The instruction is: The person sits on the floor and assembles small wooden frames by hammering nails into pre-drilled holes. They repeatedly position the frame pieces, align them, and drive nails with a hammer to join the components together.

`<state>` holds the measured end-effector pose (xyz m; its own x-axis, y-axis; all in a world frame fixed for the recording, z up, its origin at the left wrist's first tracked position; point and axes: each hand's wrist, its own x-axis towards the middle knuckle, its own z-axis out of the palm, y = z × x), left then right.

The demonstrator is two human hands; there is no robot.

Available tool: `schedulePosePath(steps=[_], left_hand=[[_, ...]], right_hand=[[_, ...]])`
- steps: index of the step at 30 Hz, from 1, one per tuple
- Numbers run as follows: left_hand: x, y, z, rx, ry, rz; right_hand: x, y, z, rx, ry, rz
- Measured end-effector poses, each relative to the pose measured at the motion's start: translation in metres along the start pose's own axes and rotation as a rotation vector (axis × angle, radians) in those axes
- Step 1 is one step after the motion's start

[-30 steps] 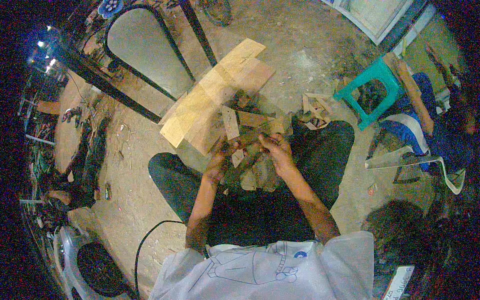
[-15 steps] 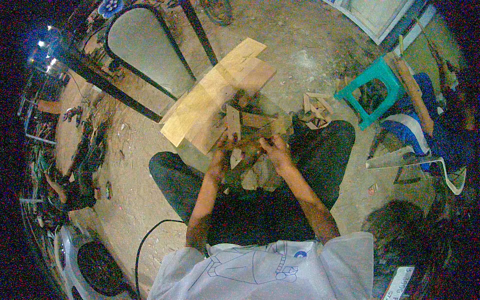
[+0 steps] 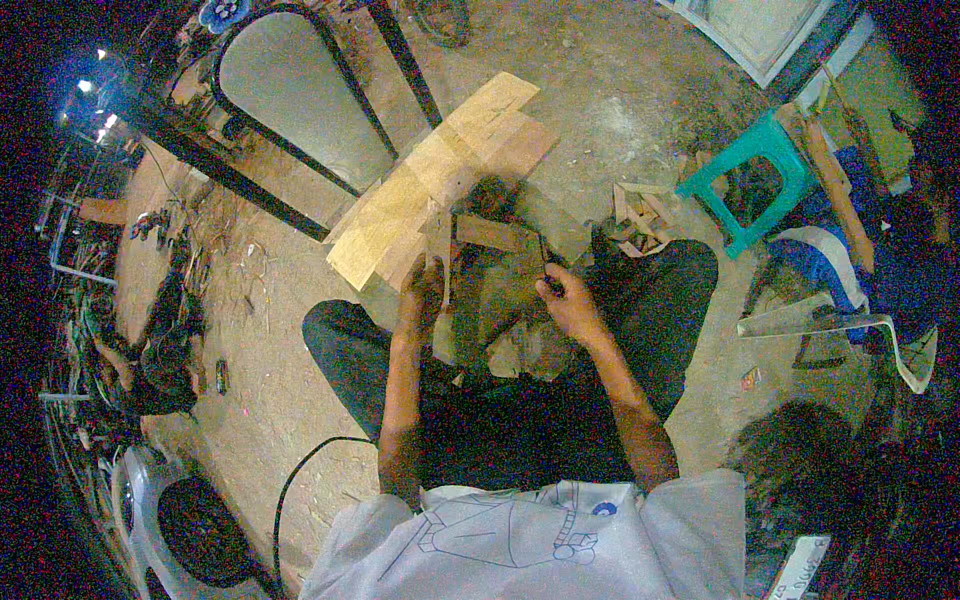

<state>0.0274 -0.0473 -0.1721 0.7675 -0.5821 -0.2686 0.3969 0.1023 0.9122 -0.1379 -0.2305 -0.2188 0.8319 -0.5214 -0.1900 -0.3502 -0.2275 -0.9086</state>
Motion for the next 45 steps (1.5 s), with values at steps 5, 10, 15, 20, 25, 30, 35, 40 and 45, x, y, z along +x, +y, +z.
schedulePosePath(steps=[5,10,15,20,25,30,35,40,45], left_hand=[[0.000,0.003,0.000,0.078,0.012,-0.037],[-0.001,0.000,-0.006,0.144,-0.008,-0.017],[-0.002,-0.003,0.004,0.298,-0.040,0.017],[-0.005,-0.009,0.010,0.172,-0.087,0.073],[-0.009,-0.002,0.015,0.061,-0.086,-0.008],[0.002,-0.023,0.000,0.214,-0.046,0.059],[0.001,-0.015,0.003,0.188,-0.034,-0.024],[-0.007,-0.013,0.013,0.038,-0.283,0.026],[-0.022,-0.007,0.050,-0.272,-0.304,-0.169]], right_hand=[[0.002,0.015,0.006,0.090,0.092,-0.028],[-0.001,0.005,0.005,0.071,0.186,-0.017],[-0.004,-0.007,0.006,0.151,0.206,0.017],[0.000,-0.005,0.001,0.118,0.219,0.018],[0.002,-0.003,-0.003,0.212,0.155,0.037],[0.001,-0.012,-0.002,0.358,0.151,0.022],[0.008,0.011,-0.001,0.306,0.226,-0.024],[-0.004,-0.030,-0.008,0.614,-0.062,0.136],[-0.002,-0.033,-0.016,0.984,-0.005,0.216]])
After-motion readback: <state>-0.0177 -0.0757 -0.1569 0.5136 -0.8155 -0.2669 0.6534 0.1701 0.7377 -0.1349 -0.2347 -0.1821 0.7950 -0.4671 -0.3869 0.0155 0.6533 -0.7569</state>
